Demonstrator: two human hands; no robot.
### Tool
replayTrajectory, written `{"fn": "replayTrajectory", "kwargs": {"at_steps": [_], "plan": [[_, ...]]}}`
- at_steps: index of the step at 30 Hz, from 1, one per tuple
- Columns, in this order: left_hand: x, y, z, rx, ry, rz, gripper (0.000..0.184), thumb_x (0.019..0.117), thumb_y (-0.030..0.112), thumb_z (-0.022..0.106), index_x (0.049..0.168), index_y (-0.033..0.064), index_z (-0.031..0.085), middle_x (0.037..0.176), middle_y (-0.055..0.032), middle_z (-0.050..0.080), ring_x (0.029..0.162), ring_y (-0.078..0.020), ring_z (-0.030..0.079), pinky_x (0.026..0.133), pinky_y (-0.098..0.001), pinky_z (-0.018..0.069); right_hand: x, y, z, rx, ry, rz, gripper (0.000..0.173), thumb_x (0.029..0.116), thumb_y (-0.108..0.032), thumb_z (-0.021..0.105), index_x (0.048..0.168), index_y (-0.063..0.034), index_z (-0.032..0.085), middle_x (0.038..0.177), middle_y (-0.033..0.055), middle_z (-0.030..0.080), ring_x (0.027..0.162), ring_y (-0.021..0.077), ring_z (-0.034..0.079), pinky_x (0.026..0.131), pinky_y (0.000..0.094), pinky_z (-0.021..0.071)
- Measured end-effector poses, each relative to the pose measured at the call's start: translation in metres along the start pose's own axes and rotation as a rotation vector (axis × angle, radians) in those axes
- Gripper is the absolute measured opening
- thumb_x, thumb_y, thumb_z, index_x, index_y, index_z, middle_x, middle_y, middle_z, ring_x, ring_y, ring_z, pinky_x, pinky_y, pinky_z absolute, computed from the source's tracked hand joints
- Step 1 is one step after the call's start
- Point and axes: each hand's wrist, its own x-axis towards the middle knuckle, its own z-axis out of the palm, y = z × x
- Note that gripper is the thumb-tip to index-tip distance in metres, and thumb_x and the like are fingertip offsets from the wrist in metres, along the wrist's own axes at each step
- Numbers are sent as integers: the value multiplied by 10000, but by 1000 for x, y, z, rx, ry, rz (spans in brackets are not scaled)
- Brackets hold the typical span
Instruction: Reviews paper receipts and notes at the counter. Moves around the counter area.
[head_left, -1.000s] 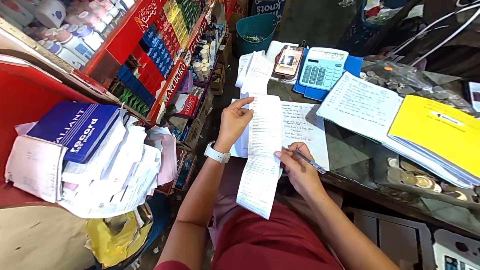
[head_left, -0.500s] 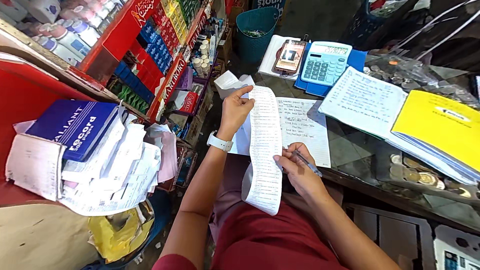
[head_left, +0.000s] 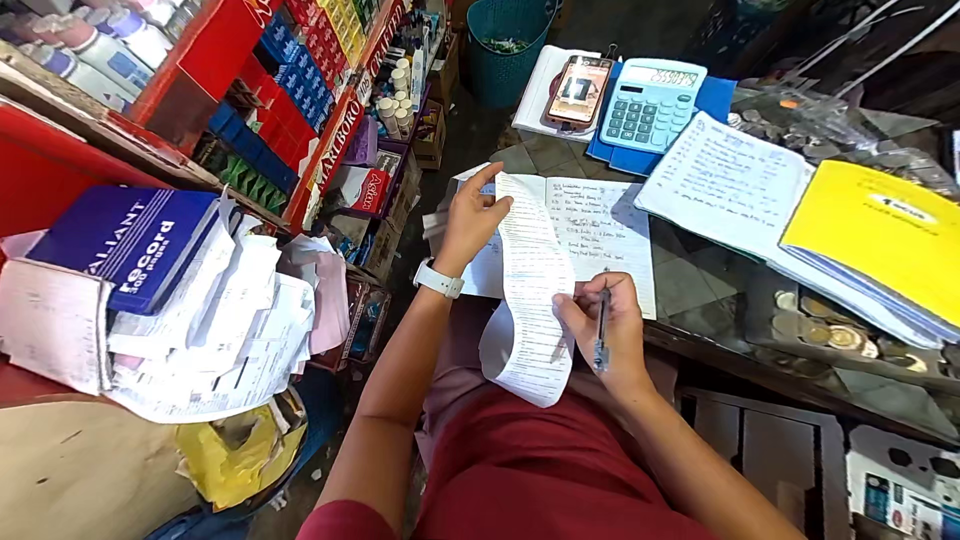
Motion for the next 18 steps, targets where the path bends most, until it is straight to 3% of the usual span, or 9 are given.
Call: {"fn": "replayTrajectory", "kwargs": {"at_steps": [2, 4, 7, 8, 10, 12, 14, 15, 18], "plan": [[-16, 4, 1, -48, -40, -6, 524, 957, -45, 597, 1464, -8, 470, 1405, -209, 550, 1009, -194, 696, 868, -352, 599, 1, 2, 1, -56, 15, -68, 258, 873, 35, 673, 1030, -7, 473, 858, -17, 608, 709, -39, 594, 655, 118, 521], [-42, 9, 0, -20, -71, -36, 492, 983, -8, 585, 1462, 73, 506, 1378, -160, 590, 1014, -197, 684, 847, -359, 588, 4, 2, 3, -87, 38, -110, 246, 874, 37, 672, 1029, 9, 484, 856, -23, 604, 720, -60, 585, 666, 99, 511], [-70, 3, -2, -21, -78, -51, 410, 1077, 215, 484, 1485, 187, 507, 1347, -101, 619, 975, -175, 667, 797, -357, 570, 8, 1, 4, -91, 37, -117, 251, 878, 42, 673, 1037, 2, 482, 860, -23, 613, 726, -64, 587, 672, 97, 507], [-73, 2, -1, -55, -74, -67, 452, 1099, 341, 397, 1531, 212, 439, 1348, -96, 611, 991, -164, 670, 812, -361, 576, 10, 1, 4, -80, 30, -115, 255, 878, 40, 676, 1034, -5, 480, 858, -29, 615, 726, -64, 588, 671, 99, 508], [-78, -1, 0, -132, -64, -104, 665, 1056, 608, 270, 1611, 242, 251, 1405, -81, 554, 1049, -149, 670, 862, -366, 587, 12, -1, 4, -42, 13, -98, 255, 885, 39, 671, 1032, -31, 475, 858, -45, 619, 724, -57, 594, 674, 107, 513], [-85, -2, 0, -174, -43, -122, 786, 1019, 686, 267, 1632, 215, 127, 1391, -95, 527, 1033, -154, 675, 856, -369, 590, 15, -3, 5, 1, 1, -75, 255, 899, 38, 669, 1029, -56, 471, 855, -58, 621, 723, -50, 602, 683, 112, 524], [-94, -1, -2, -187, -67, -117, 769, 1045, 552, 387, 1635, 192, 51, 1417, -116, 511, 1062, -177, 678, 881, -388, 595, 20, -5, 6, 17, -8, -57, 259, 910, 33, 672, 1031, -71, 468, 860, -66, 621, 737, -49, 612, 703, 117, 534], [-99, 0, -2, -190, -73, -115, 762, 1040, 393, 475, 1632, 182, 45, 1415, -127, 515, 1055, -180, 680, 885, -385, 595, 22, -6, 6, 20, -10, -56, 263, 911, 32, 676, 1032, -73, 468, 862, -64, 621, 743, -45, 616, 709, 121, 536], [-113, 1, -1, -183, -75, -105, 924, 913, 32, 620, 1628, 158, 48, 1399, -141, 509, 955, -154, 697, 813, -324, 610, 31, -9, 8, 25, -2, -58, 278, 910, 33, 685, 1036, -77, 463, 854, -62, 622, 746, -40, 622, 710, 128, 539]]}}
